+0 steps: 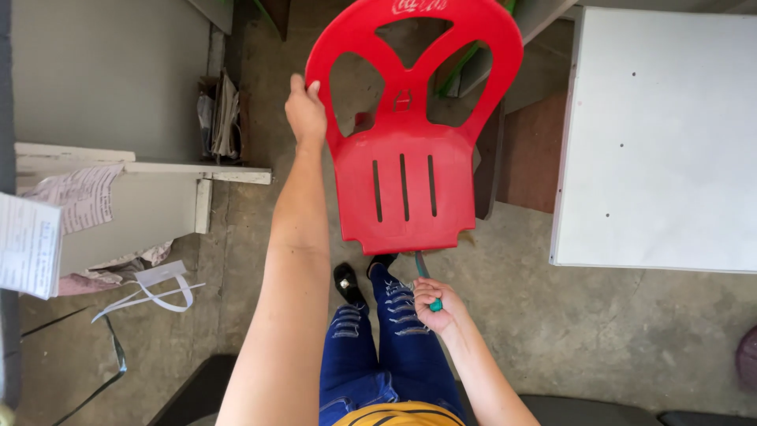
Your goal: Sweep the floor of a laundry shop area using a broom, moving items to reach all corners.
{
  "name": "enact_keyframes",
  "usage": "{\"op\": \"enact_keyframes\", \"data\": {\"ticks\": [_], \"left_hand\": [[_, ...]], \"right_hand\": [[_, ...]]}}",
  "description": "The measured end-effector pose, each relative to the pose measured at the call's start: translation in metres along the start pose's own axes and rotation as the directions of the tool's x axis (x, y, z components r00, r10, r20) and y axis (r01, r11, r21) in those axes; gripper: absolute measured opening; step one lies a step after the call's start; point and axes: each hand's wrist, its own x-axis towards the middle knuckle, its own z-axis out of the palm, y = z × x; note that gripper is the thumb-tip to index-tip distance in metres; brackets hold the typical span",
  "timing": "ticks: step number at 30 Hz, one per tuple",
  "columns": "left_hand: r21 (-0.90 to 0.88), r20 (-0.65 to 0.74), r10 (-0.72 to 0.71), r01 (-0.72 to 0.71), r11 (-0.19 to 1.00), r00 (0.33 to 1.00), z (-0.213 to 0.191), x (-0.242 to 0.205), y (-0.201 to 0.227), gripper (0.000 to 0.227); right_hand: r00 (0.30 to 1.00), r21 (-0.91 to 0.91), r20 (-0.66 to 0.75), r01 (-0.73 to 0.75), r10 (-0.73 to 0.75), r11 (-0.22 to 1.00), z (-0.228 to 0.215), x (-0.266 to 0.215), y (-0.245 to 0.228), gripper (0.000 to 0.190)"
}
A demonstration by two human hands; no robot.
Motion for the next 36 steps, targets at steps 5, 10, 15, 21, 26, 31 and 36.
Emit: {"op": "enact_keyframes", "data": {"ticks": [5, 10, 15, 21, 26, 31, 36], "left_hand": [[0.147, -0.092, -0.238, 0.249, 0.957, 0.967, -0.049, -0.052, -0.059, 0.023], [0.164, -0.188, -0.266, 0.297, 0.941, 0.946, -0.111, -0.091, -0.113, 0.023], [0.184, -0.231, -0.345, 0.389, 0.903, 0.91, -0.169, -0.13, -0.172, 0.025], [0.267, -0.281, -0.396, 0.467, 0.843, 0.874, -0.227, -0.147, -0.238, 0.024], [0.154, -0.228, -0.451, 0.489, 0.859, 0.863, -0.263, -0.146, -0.263, 0.026], [0.145, -0.151, -0.443, 0.463, 0.875, 0.884, -0.241, -0.17, -0.265, 0.036], [0.348, 0.154, -0.483, 0.41, 0.843, 0.862, -0.132, -0.23, -0.286, 0.052]], "right_hand": [[0.965, -0.175, -0.207, 0.127, -0.162, 0.976, 0.002, 0.005, 0.016, 0.016], [0.962, -0.275, -0.191, 0.136, -0.193, 0.952, -0.017, 0.008, 0.036, 0.017], [0.958, -0.377, -0.183, 0.137, -0.219, 0.916, -0.048, 0.013, 0.055, 0.02], [0.968, -0.466, -0.113, 0.147, -0.223, 0.872, -0.058, 0.021, 0.084, 0.025], [0.981, -0.46, -0.047, 0.145, -0.187, 0.876, -0.04, 0.017, 0.099, 0.02], [0.981, -0.534, -0.035, 0.141, -0.189, 0.833, -0.05, 0.014, 0.105, 0.018], [0.973, -0.597, -0.017, 0.174, -0.229, 0.783, -0.04, 0.006, 0.106, 0.017]]}}
